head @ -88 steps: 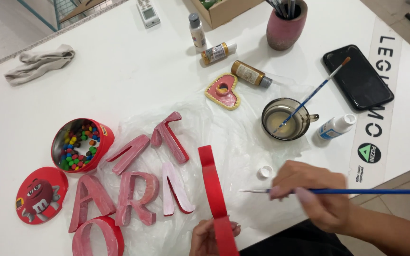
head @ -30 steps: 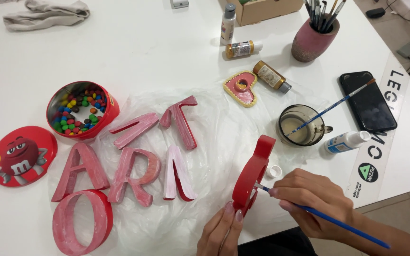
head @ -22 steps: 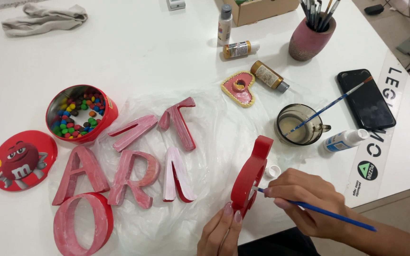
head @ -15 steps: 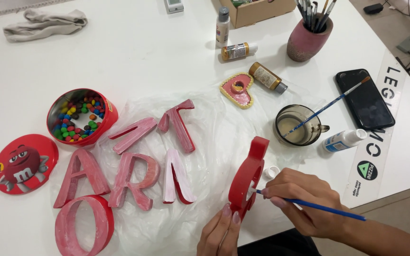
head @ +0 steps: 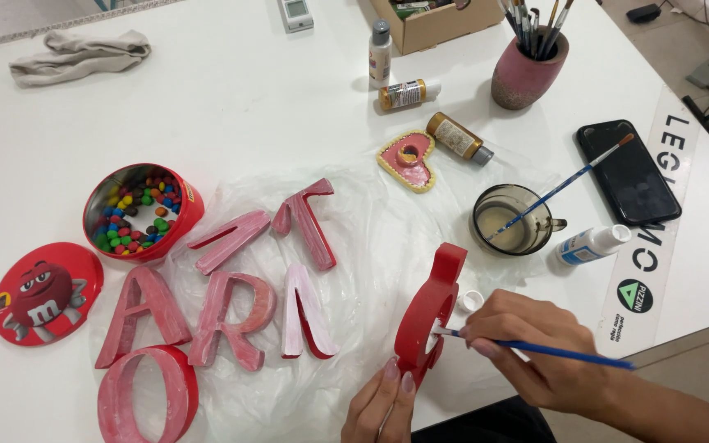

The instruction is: Painting the inner surface of a 3D decorative letter with white paint using a small brush

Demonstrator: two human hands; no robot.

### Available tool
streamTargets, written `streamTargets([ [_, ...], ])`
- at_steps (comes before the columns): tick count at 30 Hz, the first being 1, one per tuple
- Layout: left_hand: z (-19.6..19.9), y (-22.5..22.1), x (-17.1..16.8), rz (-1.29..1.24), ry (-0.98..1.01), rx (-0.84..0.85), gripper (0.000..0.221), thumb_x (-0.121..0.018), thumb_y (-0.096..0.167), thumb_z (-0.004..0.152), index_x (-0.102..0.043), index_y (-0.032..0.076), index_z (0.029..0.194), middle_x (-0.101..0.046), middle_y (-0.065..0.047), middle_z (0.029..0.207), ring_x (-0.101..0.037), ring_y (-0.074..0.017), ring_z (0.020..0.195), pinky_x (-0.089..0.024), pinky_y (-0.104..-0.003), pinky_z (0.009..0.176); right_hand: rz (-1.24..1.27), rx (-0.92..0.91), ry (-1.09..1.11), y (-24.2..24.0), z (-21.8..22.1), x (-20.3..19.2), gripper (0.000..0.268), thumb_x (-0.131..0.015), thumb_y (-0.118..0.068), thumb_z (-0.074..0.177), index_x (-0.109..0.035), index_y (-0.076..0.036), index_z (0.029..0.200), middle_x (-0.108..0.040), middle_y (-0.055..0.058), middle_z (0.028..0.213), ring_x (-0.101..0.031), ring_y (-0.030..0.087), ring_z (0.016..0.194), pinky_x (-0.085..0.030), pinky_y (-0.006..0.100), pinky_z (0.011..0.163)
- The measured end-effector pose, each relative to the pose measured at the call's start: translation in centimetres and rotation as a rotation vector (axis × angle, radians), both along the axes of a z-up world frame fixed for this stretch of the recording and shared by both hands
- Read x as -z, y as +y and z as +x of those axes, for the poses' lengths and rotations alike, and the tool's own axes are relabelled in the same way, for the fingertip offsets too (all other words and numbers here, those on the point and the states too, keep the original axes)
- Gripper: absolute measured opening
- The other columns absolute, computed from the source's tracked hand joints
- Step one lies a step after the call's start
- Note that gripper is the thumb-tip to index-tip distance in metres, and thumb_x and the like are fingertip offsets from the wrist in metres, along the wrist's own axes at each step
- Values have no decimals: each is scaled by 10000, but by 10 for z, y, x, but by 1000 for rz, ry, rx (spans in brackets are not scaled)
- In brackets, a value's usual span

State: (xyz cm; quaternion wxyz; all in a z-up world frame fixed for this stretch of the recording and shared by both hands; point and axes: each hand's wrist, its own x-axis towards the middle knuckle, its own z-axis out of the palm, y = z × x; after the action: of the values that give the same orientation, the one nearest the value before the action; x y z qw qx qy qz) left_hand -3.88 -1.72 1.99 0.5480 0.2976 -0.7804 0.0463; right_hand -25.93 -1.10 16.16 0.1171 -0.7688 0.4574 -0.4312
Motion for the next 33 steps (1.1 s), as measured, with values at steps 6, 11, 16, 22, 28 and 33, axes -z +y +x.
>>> streamTargets([
  [6, 1, 3, -1, 26, -6, -3, 327, -922, 45, 901, -728, 63, 1163, -735, -106, 1203, -818, -192, 1053, -764, -244, 901, 240, 237, -437, -6, -6, 10, 259, -615, -191, 1031, -701, 18, 905, -790, 107, 660, -713, 129, 413, -612, 190, 389],
  [11, 7, 11, 4, 105, -98, -2, 533, -1050, 239, 843, -710, 73, 1218, -740, -98, 1254, -795, -209, 1126, -742, -288, 929, 222, 317, -144, -8, -16, 23, 231, -626, -249, 1030, -734, -77, 921, -803, 7, 700, -724, 87, 484, -618, 214, 487],
  [16, -3, 1, -2, -22, 11, -20, 217, -841, 15, 938, -737, 51, 1124, -745, -116, 1181, -826, -203, 1032, -762, -244, 908, -223, -25, -4, -6, 2, 2, 189, -604, -142, 1042, -652, 5, 933, -738, 113, 754, -754, 239, 618, -650, 305, 557],
  [22, -2, 1, -6, 1, 21, 6, 218, -831, 29, 946, -741, 55, 1143, -750, -103, 1185, -835, -216, 1033, -766, -256, 903, 26, 60, 54, -7, -4, 4, 135, -641, -151, 1029, -671, -28, 983, -731, 65, 828, -665, 223, 656, -560, 311, 583],
  [28, 2, 1, 4, 12, 10, 38, 225, -837, 69, 954, -750, 61, 1161, -758, -101, 1213, -833, -228, 1059, -762, -276, 914, -649, -141, 494, -11, -1, -7, 236, -656, -184, 1077, -612, -22, 911, -648, 153, 824, -594, 223, 624, -552, 285, 549],
  [33, -2, -3, -5, -40, 32, 0, 179, -776, 31, 977, -743, 76, 1147, -769, -96, 1184, -839, -202, 1000, -759, -240, 891, -504, -231, 511, -6, 2, 3, 240, -635, -178, 1118, -603, -26, 935, -668, 164, 890, -585, 221, 684, -539, 297, 603],
])
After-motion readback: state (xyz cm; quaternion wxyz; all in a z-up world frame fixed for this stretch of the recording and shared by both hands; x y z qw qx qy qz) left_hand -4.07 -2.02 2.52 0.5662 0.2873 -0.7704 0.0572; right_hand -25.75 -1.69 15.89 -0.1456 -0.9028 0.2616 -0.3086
